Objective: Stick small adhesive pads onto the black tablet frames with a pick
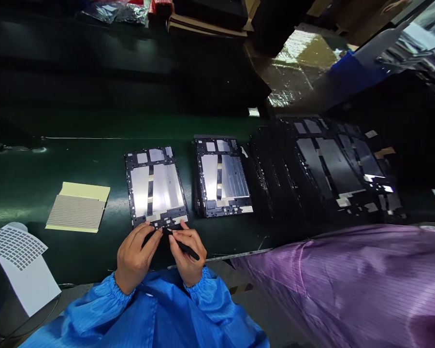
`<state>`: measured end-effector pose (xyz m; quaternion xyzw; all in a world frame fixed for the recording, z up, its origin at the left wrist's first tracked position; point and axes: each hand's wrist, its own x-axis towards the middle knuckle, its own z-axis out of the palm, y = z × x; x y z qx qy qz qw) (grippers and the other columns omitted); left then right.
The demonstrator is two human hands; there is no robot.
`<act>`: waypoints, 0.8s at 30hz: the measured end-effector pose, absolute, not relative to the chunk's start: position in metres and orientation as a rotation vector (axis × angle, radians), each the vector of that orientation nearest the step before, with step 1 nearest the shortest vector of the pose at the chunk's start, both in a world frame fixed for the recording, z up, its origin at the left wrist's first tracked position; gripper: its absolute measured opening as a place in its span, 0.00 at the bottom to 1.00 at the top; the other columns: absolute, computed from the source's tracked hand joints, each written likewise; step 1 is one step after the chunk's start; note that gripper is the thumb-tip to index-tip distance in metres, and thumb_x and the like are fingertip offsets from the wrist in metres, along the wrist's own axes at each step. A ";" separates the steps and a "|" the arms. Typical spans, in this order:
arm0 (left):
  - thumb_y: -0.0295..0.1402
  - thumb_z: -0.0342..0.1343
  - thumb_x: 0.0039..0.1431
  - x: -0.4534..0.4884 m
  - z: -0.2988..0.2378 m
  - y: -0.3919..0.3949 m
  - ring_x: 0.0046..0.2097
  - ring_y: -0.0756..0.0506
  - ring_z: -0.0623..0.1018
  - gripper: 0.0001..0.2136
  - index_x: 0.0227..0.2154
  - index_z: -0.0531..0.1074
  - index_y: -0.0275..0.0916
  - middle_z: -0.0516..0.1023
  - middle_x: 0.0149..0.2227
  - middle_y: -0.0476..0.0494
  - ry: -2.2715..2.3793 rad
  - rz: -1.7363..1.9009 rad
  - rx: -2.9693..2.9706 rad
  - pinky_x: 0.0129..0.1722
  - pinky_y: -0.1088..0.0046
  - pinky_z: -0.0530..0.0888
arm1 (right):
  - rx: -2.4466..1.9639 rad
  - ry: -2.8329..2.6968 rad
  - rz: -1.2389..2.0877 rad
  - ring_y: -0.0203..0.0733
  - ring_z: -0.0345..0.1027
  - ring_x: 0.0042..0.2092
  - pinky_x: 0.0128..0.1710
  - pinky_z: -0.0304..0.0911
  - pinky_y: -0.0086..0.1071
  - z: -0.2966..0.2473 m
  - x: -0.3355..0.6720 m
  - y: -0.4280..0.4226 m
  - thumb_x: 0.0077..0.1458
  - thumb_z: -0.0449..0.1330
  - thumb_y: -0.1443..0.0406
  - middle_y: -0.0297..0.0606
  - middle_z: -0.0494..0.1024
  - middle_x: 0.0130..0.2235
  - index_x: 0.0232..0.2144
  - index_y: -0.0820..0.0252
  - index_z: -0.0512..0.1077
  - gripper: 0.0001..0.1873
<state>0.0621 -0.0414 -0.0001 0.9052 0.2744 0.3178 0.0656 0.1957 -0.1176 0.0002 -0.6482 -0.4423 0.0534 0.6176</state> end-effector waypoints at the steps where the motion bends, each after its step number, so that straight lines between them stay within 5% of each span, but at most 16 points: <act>1: 0.21 0.57 0.62 0.062 0.000 -0.041 0.50 0.39 0.79 0.10 0.45 0.77 0.33 0.80 0.42 0.35 0.825 0.954 2.729 0.50 0.63 0.78 | -1.491 -1.017 0.122 0.38 0.77 0.36 0.53 0.76 0.57 0.000 0.196 -0.117 0.57 0.64 0.76 0.33 0.80 0.34 0.39 0.55 0.78 0.12; 24: 0.24 0.54 0.64 0.063 0.007 -0.040 0.49 0.39 0.79 0.10 0.45 0.77 0.35 0.79 0.43 0.36 0.847 0.854 2.805 0.48 0.64 0.78 | -1.515 -1.024 0.075 0.39 0.78 0.36 0.52 0.76 0.58 -0.001 0.196 -0.121 0.58 0.62 0.74 0.34 0.80 0.35 0.39 0.56 0.77 0.10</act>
